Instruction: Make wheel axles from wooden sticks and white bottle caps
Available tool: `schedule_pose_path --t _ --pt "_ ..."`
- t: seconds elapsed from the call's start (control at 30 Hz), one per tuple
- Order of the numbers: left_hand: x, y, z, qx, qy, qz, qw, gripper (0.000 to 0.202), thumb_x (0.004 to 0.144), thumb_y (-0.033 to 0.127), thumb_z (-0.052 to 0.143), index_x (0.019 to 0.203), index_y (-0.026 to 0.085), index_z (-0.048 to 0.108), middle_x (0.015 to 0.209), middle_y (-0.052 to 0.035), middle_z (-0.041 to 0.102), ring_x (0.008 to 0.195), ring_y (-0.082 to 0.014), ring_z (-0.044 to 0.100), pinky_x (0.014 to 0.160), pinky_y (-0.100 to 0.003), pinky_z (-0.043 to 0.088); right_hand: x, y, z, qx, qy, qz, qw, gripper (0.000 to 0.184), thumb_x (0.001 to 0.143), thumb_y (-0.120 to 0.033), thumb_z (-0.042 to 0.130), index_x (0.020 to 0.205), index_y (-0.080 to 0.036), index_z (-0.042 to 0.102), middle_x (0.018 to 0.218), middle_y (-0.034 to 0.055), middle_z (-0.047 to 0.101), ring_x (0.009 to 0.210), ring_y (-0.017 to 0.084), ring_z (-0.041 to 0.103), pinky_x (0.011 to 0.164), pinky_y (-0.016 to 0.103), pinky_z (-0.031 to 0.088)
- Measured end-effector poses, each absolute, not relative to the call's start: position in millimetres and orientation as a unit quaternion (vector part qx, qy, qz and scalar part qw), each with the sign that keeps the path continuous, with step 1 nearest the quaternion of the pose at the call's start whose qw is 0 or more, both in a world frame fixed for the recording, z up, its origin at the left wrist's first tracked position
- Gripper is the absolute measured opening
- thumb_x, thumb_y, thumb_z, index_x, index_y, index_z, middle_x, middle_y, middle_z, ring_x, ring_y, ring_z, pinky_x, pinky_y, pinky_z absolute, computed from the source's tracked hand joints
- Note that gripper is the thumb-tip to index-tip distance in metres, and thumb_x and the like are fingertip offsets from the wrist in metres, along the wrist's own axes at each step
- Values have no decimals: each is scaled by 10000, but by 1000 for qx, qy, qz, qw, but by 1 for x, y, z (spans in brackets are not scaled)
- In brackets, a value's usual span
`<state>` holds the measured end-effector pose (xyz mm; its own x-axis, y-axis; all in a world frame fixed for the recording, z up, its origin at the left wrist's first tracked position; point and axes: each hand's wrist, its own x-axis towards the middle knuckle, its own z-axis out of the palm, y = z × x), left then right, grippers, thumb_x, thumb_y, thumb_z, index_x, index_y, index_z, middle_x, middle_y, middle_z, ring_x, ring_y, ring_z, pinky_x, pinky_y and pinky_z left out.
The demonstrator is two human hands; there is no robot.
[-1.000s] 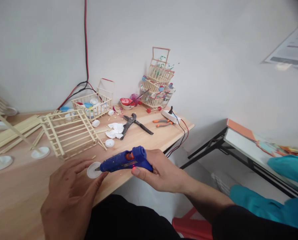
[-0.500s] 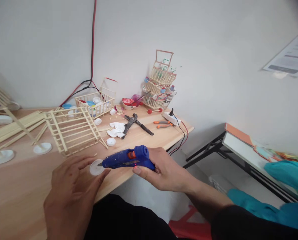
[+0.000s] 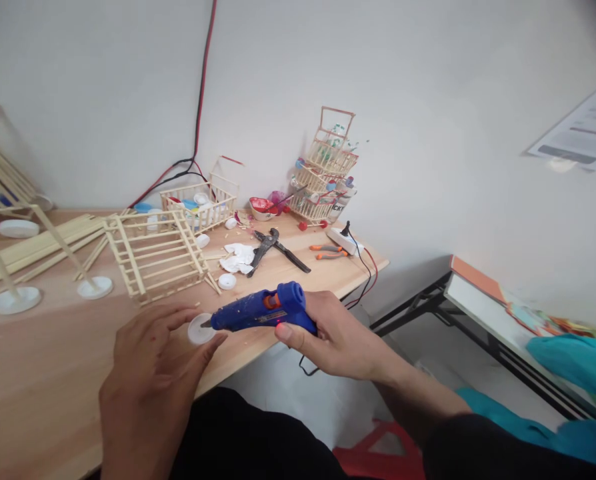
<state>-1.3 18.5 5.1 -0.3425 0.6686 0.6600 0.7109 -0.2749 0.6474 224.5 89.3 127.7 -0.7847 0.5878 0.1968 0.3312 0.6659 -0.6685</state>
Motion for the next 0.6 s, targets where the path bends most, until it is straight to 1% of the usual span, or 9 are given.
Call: schedule_pose_path --t 0.13,0.27,0.47,0.6 --pt "1 16 8 -572 -600 -560 26 276 946 464 676 1193 347 634 1214 -64 706 1229 -349 636 1074 -574 518 223 89 128 -252 -900 293 203 199 1044 -341 586 1028 -156 658 833 -11 618 700 91 503 665 211 414" --pt "2 15 9 -575 -603 -553 34 283 952 460 675 1199 330 633 1204 -66 704 1222 -347 634 1054 -556 526 222 89 129 -245 -905 274 214 188 1028 -341 620 973 -163 648 813 -11 629 676 92 494 648 210 411" --pt "0 17 7 -582 -591 -557 47 279 957 421 679 1214 324 626 1197 -71 703 1223 -347 630 1058 -565 518 219 88 130 -249 -906 275 202 233 1031 -384 633 1026 -156 678 847 6 669 706 103 542 679 219 440" --pt "-1 17 6 -587 -587 -557 44 295 953 418 686 1227 326 627 1188 -71 698 1233 -342 620 1058 -545 514 219 86 131 -256 -908 274 190 278 1043 -411 606 1054 -147 693 871 23 687 734 115 571 699 230 458"
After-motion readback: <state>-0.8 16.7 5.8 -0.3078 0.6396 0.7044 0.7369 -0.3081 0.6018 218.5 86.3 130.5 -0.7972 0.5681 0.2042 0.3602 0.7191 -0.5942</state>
